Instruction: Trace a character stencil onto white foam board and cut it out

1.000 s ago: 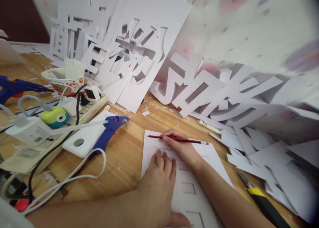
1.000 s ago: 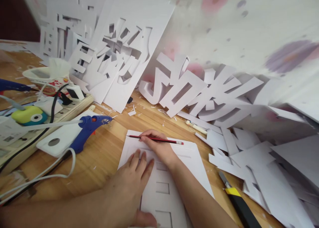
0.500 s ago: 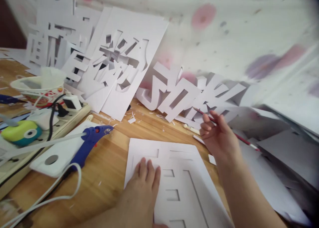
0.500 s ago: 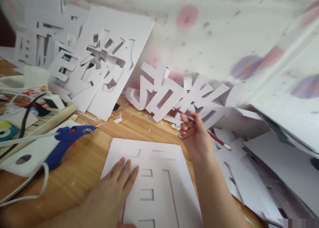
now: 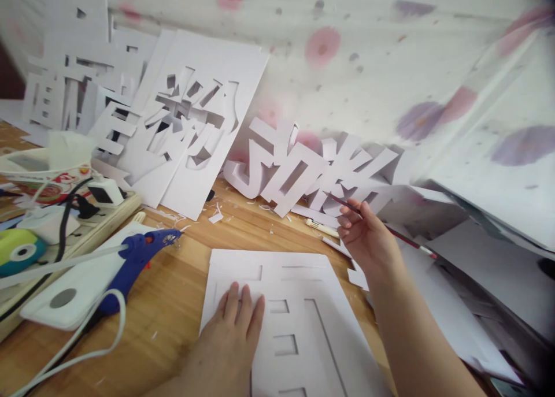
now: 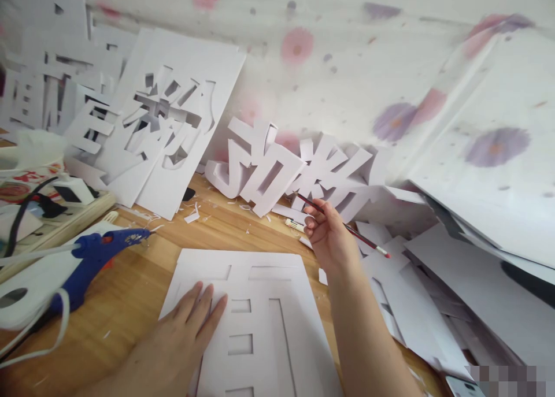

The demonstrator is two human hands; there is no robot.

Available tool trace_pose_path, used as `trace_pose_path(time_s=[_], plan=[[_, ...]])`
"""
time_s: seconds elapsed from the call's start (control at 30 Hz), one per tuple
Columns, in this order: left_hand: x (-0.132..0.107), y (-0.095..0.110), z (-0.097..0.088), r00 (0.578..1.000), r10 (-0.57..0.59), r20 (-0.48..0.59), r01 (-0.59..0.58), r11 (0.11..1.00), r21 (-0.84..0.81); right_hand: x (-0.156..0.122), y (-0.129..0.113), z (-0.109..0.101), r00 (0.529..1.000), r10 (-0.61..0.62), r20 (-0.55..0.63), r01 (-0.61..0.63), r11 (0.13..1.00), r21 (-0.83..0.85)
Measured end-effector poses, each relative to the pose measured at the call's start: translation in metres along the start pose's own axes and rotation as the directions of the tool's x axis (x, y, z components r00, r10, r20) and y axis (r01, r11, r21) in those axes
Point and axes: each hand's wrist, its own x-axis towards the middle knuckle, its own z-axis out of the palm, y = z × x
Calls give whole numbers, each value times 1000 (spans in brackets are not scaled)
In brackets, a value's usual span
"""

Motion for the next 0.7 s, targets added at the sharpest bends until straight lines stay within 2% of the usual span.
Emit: trace_pose_path(time_s=[0.2, 0.47, 0.7], plan=[[3, 0, -1, 999, -9, 31, 8, 1000, 23, 1, 8, -1, 1000, -10, 23, 11, 998, -65], [1, 1, 0, 1000, 0, -6, 0, 1000, -27, -6, 17, 17, 996, 17, 87, -3, 988, -155], [1, 3, -8, 997, -14, 74, 17, 999, -33, -10, 11, 15, 998, 43, 40, -31, 965, -260]])
